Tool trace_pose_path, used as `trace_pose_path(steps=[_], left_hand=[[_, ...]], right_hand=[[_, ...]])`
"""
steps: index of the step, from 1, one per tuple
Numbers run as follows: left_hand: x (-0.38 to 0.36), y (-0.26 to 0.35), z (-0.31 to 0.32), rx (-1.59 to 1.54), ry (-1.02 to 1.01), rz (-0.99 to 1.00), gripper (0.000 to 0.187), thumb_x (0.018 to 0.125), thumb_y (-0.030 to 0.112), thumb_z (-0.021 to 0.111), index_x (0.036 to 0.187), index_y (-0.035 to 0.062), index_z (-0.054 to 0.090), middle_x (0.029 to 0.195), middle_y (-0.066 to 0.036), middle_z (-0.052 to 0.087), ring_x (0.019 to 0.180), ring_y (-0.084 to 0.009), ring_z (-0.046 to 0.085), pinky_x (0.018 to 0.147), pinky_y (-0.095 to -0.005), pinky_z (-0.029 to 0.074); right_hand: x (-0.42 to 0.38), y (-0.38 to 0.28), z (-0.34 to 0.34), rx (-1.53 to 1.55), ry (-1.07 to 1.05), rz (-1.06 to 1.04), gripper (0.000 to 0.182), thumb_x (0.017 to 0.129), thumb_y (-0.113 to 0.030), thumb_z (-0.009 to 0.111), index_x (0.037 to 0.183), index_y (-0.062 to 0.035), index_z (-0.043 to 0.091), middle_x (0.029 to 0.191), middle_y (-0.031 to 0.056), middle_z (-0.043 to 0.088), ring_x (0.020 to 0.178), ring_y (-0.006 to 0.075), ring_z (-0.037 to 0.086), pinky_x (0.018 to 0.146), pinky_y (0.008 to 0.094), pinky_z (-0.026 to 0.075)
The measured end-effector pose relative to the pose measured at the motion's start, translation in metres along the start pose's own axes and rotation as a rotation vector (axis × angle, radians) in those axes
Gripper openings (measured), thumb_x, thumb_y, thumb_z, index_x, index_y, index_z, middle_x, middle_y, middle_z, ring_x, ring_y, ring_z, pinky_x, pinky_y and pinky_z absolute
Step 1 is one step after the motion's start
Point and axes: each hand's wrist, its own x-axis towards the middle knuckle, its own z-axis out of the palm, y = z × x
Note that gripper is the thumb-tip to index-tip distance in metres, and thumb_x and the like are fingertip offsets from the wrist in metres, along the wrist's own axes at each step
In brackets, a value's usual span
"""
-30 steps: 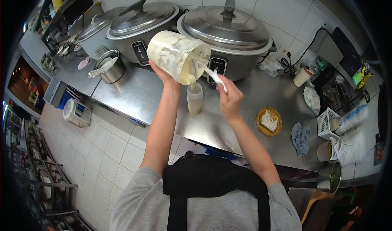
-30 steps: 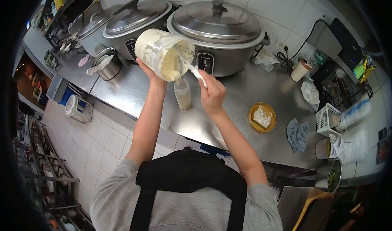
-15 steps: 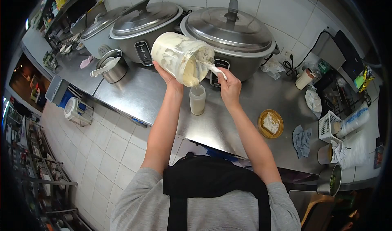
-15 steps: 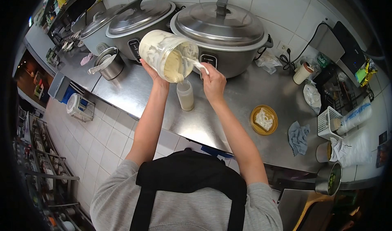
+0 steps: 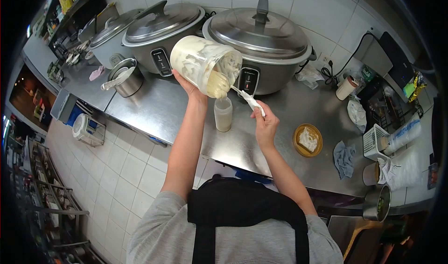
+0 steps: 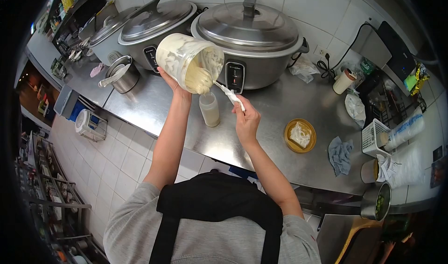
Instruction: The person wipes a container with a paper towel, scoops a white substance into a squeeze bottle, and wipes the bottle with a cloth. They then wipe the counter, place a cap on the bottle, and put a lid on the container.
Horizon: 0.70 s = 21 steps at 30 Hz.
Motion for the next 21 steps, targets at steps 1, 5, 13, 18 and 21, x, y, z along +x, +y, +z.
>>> trace_pose_path(steps=[1,5,13,18,21], left_hand=[[-0.001,0.000,0.001,-0.004,0.010,-0.004,0.080,0.079,0.070,0.041,0.134,0.0122,0.037,0.133,-0.009,0.044,0.118,-0.0286,0.046,0.098,-0.0439,0.041],[0.000,0.000,-0.001,-0.006,-0.004,0.004,0.080,0.079,0.070,0.041,0.135,0.0127,0.036,0.133,-0.009,0.044,0.118,-0.0285,0.046,0.098,-0.0441,0.041],[0.003,0.000,-0.003,-0.004,-0.049,0.032,0.082,0.078,0.071,0.042,0.135,0.0137,0.036,0.133,-0.008,0.044,0.118,-0.0282,0.046,0.099,-0.0434,0.041],[0.006,-0.001,-0.009,-0.031,-0.059,0.007,0.082,0.077,0.071,0.042,0.135,0.0144,0.036,0.133,-0.008,0.043,0.118,-0.0280,0.046,0.099,-0.0433,0.041],[0.007,-0.002,-0.011,-0.031,-0.059,0.009,0.081,0.077,0.071,0.042,0.135,0.0145,0.036,0.133,-0.008,0.043,0.119,-0.0284,0.046,0.099,-0.0438,0.041]], right_hand=[[-0.004,0.000,0.000,0.013,0.001,-0.001,0.022,0.088,-0.016,0.056,0.104,-0.0023,0.063,0.062,0.0018,0.057,0.056,0.0073,0.051,0.052,0.0229,0.039],[-0.016,-0.005,-0.002,0.007,-0.003,-0.040,0.021,0.088,-0.013,0.056,0.105,-0.0019,0.063,0.063,0.0036,0.058,0.056,0.0081,0.053,0.052,0.0232,0.040],[-0.034,-0.009,-0.009,-0.106,-0.005,-0.215,0.022,0.084,-0.007,0.058,0.105,-0.0021,0.062,0.073,0.0085,0.063,0.059,0.0160,0.058,0.051,0.0270,0.043],[-0.040,-0.009,-0.019,-0.220,-0.015,-0.329,0.023,0.081,-0.004,0.060,0.103,-0.0033,0.063,0.071,0.0093,0.061,0.057,0.0204,0.056,0.053,0.0298,0.042],[-0.038,-0.012,-0.025,-0.273,0.000,-0.392,0.024,0.078,-0.003,0.061,0.103,-0.0036,0.064,0.070,0.0095,0.060,0.056,0.0219,0.055,0.054,0.0309,0.041]])
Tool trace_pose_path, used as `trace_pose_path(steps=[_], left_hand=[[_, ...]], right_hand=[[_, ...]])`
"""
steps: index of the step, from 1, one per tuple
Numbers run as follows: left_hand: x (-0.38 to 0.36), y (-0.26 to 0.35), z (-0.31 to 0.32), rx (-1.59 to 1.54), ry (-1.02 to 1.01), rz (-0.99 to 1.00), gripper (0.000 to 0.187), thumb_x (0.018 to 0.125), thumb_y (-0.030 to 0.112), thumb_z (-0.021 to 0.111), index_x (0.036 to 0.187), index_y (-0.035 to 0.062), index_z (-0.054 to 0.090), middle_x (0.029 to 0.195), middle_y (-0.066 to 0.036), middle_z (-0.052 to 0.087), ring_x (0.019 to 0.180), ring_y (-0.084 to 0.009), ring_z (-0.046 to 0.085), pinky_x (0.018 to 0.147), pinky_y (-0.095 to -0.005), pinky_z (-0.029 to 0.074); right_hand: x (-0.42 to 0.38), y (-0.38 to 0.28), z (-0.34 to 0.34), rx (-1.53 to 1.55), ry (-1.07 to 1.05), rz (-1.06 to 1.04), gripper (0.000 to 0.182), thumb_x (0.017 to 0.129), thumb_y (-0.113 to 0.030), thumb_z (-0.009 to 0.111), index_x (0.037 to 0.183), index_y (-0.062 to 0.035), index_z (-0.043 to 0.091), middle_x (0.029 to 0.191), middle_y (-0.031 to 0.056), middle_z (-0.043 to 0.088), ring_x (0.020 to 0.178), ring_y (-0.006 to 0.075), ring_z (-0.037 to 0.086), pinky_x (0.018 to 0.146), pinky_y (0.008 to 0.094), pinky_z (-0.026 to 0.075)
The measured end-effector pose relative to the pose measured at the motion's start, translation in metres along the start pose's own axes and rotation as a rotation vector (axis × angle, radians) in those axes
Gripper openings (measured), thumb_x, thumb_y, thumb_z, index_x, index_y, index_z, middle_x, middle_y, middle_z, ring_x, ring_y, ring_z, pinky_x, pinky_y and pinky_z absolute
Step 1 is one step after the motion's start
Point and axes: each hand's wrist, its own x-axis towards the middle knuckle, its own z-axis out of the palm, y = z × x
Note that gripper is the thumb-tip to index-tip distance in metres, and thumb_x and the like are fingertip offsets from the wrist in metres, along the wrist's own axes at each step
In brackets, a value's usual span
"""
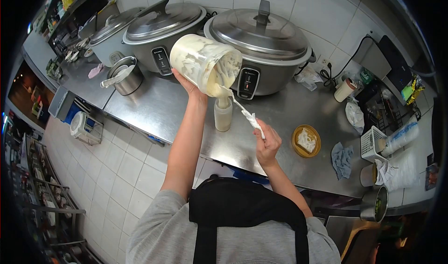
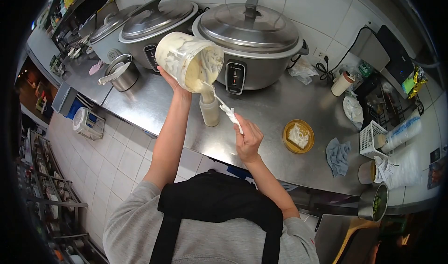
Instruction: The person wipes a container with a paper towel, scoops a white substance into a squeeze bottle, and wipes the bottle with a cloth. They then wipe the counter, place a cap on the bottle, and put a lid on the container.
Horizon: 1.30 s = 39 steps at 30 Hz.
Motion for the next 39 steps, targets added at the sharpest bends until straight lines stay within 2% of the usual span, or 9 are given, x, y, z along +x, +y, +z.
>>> trace_pose_path(steps=[2,5,7,15,17,21,23,29,39], left_hand=[[0.000,-0.001,0.000,0.010,0.009,0.011,0.082,0.077,0.072,0.042,0.135,0.0144,0.036,0.133,-0.008,0.043,0.119,-0.0287,0.045,0.099,-0.0440,0.041],[0.000,-0.001,0.001,0.015,0.019,-0.006,0.083,0.077,0.073,0.040,0.135,0.0142,0.036,0.134,-0.008,0.043,0.119,-0.0289,0.045,0.099,-0.0440,0.041],[-0.001,-0.001,0.003,0.021,0.021,-0.014,0.084,0.077,0.073,0.039,0.136,0.0141,0.035,0.134,-0.009,0.042,0.119,-0.0291,0.045,0.099,-0.0439,0.041],[-0.008,-0.001,0.010,0.069,0.008,-0.013,0.085,0.078,0.074,0.037,0.137,0.0130,0.034,0.135,-0.010,0.041,0.120,-0.0294,0.044,0.099,-0.0438,0.040],[-0.009,-0.001,0.012,0.064,0.002,-0.017,0.085,0.078,0.074,0.037,0.136,0.0122,0.033,0.135,-0.010,0.041,0.120,-0.0294,0.044,0.099,-0.0440,0.040],[-0.010,-0.002,0.010,0.073,0.030,-0.029,0.085,0.078,0.073,0.038,0.137,0.0117,0.033,0.135,-0.010,0.041,0.120,-0.0295,0.044,0.099,-0.0440,0.040],[-0.007,-0.003,0.010,0.067,0.015,-0.022,0.085,0.078,0.073,0.038,0.137,0.0121,0.032,0.135,-0.010,0.041,0.120,-0.0295,0.044,0.100,-0.0439,0.039],[-0.002,-0.002,0.007,0.072,-0.007,-0.026,0.085,0.078,0.073,0.036,0.138,0.0132,0.032,0.136,-0.009,0.040,0.120,-0.0295,0.043,0.101,-0.0439,0.038],[-0.005,-0.001,0.011,0.031,0.038,-0.039,0.082,0.079,0.072,0.038,0.134,0.0113,0.037,0.133,-0.009,0.043,0.119,-0.0281,0.043,0.100,-0.0420,0.038]], right_hand=[[0.006,-0.001,-0.002,-0.005,0.018,-0.024,0.025,0.077,-0.002,0.062,0.102,-0.0035,0.064,0.069,0.0096,0.060,0.056,0.0223,0.055,0.054,0.0311,0.041],[0.022,0.001,0.001,-0.030,0.024,-0.049,0.023,0.081,-0.002,0.059,0.103,-0.0022,0.063,0.070,0.0088,0.062,0.061,0.0179,0.059,0.056,0.0285,0.043],[0.036,0.005,0.013,-0.035,0.066,-0.107,0.029,0.074,-0.001,0.063,0.102,-0.0050,0.064,0.071,0.0102,0.060,0.056,0.0235,0.054,0.054,0.0328,0.041],[0.087,0.017,0.048,-0.092,0.045,-0.173,0.018,0.078,-0.007,0.060,0.096,-0.0070,0.064,0.076,0.0100,0.062,0.062,0.0264,0.058,0.055,0.0332,0.043],[0.077,0.016,0.048,-0.050,-0.029,-0.107,0.018,0.080,-0.008,0.060,0.097,-0.0066,0.064,0.076,0.0100,0.063,0.061,0.0257,0.059,0.057,0.0328,0.045],[0.057,0.016,0.042,0.069,-0.016,0.057,0.018,0.081,-0.009,0.059,0.098,-0.0055,0.064,0.075,0.0100,0.063,0.061,0.0231,0.061,0.057,0.0311,0.046],[0.049,0.015,0.035,0.112,-0.043,0.149,0.018,0.084,-0.010,0.059,0.100,-0.0043,0.064,0.075,0.0095,0.064,0.060,0.0190,0.062,0.055,0.0294,0.046],[0.036,0.009,0.024,0.173,-0.005,0.164,0.019,0.085,-0.010,0.058,0.103,-0.0031,0.063,0.076,0.0100,0.064,0.060,0.0161,0.062,0.053,0.0278,0.045],[0.018,0.001,0.008,0.112,-0.031,0.148,0.019,0.084,-0.008,0.058,0.102,-0.0032,0.063,0.072,0.0085,0.061,0.058,0.0167,0.057,0.054,0.0283,0.042]])
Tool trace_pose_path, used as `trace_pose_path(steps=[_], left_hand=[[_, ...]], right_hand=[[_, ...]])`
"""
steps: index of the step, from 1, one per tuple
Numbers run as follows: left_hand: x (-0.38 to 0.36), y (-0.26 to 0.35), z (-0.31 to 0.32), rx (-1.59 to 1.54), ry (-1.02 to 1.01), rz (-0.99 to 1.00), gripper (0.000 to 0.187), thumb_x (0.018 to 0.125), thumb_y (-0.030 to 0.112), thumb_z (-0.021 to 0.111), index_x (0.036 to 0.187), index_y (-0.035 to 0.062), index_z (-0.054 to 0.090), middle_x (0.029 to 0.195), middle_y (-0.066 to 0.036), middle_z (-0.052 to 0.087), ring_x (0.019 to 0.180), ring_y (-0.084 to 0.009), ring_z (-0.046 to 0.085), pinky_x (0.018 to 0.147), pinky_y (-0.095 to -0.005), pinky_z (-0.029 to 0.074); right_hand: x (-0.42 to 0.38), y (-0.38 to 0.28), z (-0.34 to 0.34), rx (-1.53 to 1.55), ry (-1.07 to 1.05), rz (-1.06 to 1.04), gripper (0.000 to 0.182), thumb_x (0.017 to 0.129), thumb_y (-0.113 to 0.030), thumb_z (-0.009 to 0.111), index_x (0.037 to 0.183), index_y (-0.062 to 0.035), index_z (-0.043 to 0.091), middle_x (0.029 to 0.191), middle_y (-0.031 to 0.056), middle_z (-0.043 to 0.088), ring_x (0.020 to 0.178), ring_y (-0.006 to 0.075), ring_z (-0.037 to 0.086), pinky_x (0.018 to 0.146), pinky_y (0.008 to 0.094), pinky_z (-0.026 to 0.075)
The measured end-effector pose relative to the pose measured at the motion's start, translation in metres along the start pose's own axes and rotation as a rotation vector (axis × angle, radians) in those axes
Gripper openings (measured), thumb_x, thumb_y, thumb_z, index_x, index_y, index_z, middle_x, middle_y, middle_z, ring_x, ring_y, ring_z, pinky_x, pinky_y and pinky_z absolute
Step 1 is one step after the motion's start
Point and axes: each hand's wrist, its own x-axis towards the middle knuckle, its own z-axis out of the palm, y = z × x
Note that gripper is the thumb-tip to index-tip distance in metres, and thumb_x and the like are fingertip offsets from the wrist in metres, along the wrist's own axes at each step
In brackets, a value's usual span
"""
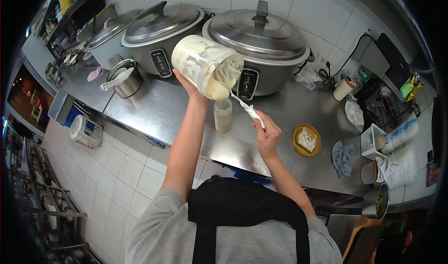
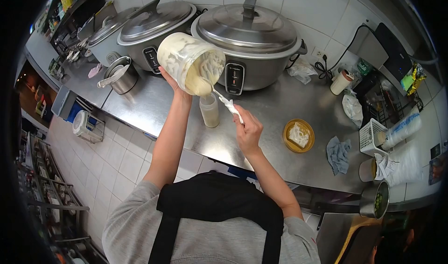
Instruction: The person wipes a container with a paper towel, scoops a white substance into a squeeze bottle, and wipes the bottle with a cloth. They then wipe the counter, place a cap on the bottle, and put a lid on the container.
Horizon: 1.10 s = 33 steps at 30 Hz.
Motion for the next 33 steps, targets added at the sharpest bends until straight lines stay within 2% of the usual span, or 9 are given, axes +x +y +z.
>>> trace_pose_path(steps=[2,3,5,11,15,17,20,23,33], left_hand=[[0.001,-0.001,-0.004,-0.011,0.006,0.002,0.082,0.079,0.072,0.038,0.134,0.0111,0.037,0.133,-0.009,0.043,0.119,-0.0277,0.044,0.100,-0.0416,0.038],[0.002,-0.001,-0.006,-0.011,0.005,0.002,0.082,0.079,0.072,0.038,0.134,0.0111,0.037,0.133,-0.009,0.043,0.119,-0.0277,0.044,0.100,-0.0416,0.038],[0.002,-0.001,-0.009,-0.002,-0.012,-0.010,0.082,0.079,0.072,0.038,0.134,0.0108,0.037,0.132,-0.009,0.044,0.119,-0.0272,0.044,0.099,-0.0413,0.039],[-0.003,-0.002,-0.002,0.009,-0.020,-0.015,0.085,0.078,0.073,0.039,0.136,0.0111,0.035,0.133,-0.010,0.042,0.119,-0.0288,0.043,0.099,-0.0427,0.039],[-0.008,-0.001,0.003,0.045,-0.017,-0.021,0.087,0.077,0.074,0.038,0.137,0.0114,0.033,0.135,-0.010,0.040,0.120,-0.0298,0.042,0.100,-0.0436,0.038],[-0.009,0.000,0.004,0.011,-0.035,-0.069,0.084,0.079,0.074,0.033,0.137,0.0145,0.033,0.134,-0.008,0.041,0.119,-0.0281,0.045,0.099,-0.0429,0.040],[-0.009,-0.002,0.002,0.010,-0.034,-0.057,0.083,0.079,0.074,0.032,0.137,0.0147,0.033,0.134,-0.008,0.042,0.118,-0.0283,0.045,0.098,-0.0430,0.040],[-0.010,-0.003,0.003,0.024,-0.030,-0.036,0.086,0.078,0.074,0.036,0.138,0.0124,0.032,0.136,-0.010,0.039,0.121,-0.0301,0.041,0.100,-0.0438,0.037],[-0.010,-0.003,0.007,0.011,-0.016,-0.058,0.086,0.078,0.074,0.038,0.136,0.0112,0.035,0.135,-0.010,0.040,0.121,-0.0296,0.042,0.101,-0.0433,0.037]], right_hand=[[-0.005,0.001,-0.003,-0.039,-0.015,-0.041,0.020,0.085,-0.006,0.058,0.104,-0.0010,0.063,0.070,0.0066,0.061,0.060,0.0109,0.057,0.053,0.0236,0.042],[-0.008,0.001,-0.003,-0.039,-0.014,-0.041,0.020,0.085,-0.006,0.058,0.104,-0.0010,0.063,0.070,0.0066,0.061,0.060,0.0109,0.057,0.053,0.0236,0.042],[-0.012,0.001,-0.005,-0.044,0.006,-0.055,0.020,0.082,-0.008,0.060,0.101,-0.0045,0.064,0.070,0.0088,0.060,0.057,0.0206,0.055,0.054,0.0304,0.040],[-0.008,-0.008,-0.015,-0.158,0.023,-0.163,0.023,0.078,-0.004,0.062,0.101,-0.0052,0.064,0.070,0.0096,0.060,0.056,0.0236,0.054,0.054,0.0320,0.040],[0.010,-0.012,-0.007,-0.132,0.055,-0.212,0.026,0.075,-0.003,0.063,0.101,-0.0058,0.064,0.070,0.0098,0.059,0.056,0.0238,0.053,0.053,0.0320,0.039],[0.019,-0.008,0.002,-0.170,0.060,-0.265,0.028,0.073,-0.003,0.064,0.100,-0.0064,0.064,0.069,0.0088,0.059,0.057,0.0231,0.054,0.053,0.0319,0.039],[0.036,-0.002,0.015,-0.219,0.046,-0.313,0.028,0.072,-0.003,0.065,0.099,-0.0070,0.064,0.070,0.0076,0.059,0.058,0.0223,0.055,0.052,0.0317,0.038],[0.039,-0.001,0.018,-0.252,-0.006,-0.313,0.027,0.072,-0.003,0.065,0.098,-0.0076,0.064,0.070,0.0065,0.059,0.058,0.0218,0.055,0.052,0.0317,0.038],[0.005,-0.002,-0.003,-0.196,0.008,-0.207,0.028,0.072,-0.001,0.063,0.099,-0.0072,0.065,0.069,0.0073,0.058,0.055,0.0224,0.052,0.051,0.0317,0.036]])
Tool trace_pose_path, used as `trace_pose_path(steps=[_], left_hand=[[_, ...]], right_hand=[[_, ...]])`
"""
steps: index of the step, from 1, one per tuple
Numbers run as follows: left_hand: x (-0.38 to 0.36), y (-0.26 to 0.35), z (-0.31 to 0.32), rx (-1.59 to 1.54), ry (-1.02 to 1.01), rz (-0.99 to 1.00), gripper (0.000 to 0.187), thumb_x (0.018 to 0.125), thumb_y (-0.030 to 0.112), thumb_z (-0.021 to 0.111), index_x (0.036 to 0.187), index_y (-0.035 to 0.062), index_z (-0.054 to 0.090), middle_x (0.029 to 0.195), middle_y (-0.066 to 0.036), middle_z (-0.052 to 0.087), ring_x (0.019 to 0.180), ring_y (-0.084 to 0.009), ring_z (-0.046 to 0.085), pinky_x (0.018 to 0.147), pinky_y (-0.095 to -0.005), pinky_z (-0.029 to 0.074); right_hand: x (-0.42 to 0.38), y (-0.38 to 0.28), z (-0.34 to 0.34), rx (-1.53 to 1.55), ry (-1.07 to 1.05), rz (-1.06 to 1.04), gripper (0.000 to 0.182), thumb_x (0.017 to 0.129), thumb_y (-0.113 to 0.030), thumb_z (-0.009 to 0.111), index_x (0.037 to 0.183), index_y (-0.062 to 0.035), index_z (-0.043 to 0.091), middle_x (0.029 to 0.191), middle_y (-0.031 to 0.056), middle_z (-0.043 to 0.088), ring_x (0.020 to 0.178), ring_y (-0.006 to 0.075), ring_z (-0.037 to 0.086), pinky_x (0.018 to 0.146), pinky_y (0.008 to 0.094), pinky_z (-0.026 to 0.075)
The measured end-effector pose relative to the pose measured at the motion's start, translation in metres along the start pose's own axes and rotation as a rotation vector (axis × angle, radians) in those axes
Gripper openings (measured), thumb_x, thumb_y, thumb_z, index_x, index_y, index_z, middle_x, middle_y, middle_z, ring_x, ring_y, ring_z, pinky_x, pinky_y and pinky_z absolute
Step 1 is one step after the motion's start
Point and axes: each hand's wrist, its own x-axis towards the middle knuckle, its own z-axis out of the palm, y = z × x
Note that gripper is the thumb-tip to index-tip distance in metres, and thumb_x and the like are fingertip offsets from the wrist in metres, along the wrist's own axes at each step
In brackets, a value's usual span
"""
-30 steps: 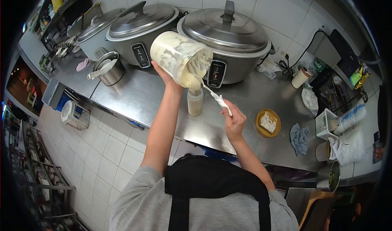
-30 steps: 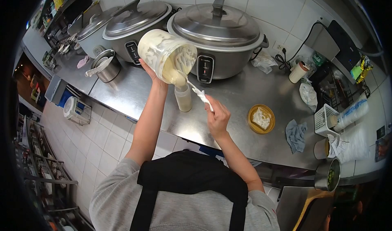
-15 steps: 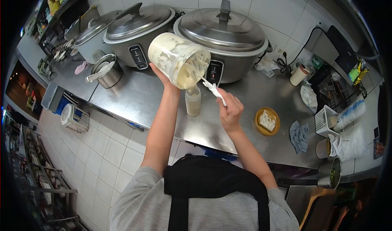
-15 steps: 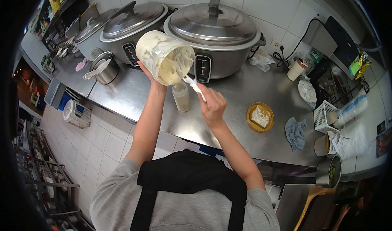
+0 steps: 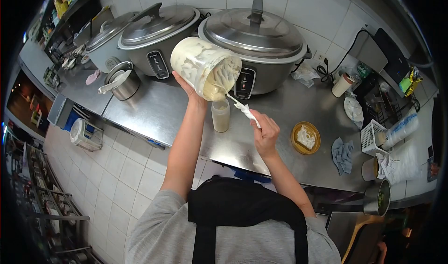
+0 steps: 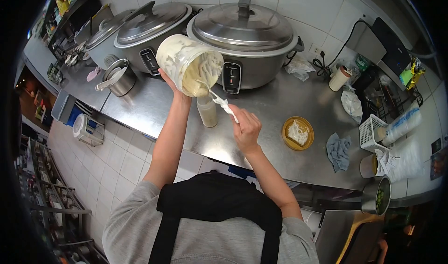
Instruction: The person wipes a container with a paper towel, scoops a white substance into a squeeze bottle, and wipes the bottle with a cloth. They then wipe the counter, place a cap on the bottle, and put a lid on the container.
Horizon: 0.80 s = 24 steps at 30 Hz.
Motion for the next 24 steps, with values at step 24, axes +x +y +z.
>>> trace_pose_path(steps=[24], left_hand=[[0.003,0.000,-0.010,0.044,0.004,0.008,0.086,0.079,0.074,0.034,0.137,0.0110,0.034,0.135,-0.010,0.040,0.121,-0.0292,0.042,0.100,-0.0421,0.038]], right_hand=[[0.008,0.000,-0.020,-0.071,-0.069,-0.250,0.040,0.063,0.005,0.058,0.100,-0.0069,0.065,0.067,0.0068,0.055,0.057,0.0232,0.052,0.052,0.0333,0.039]])
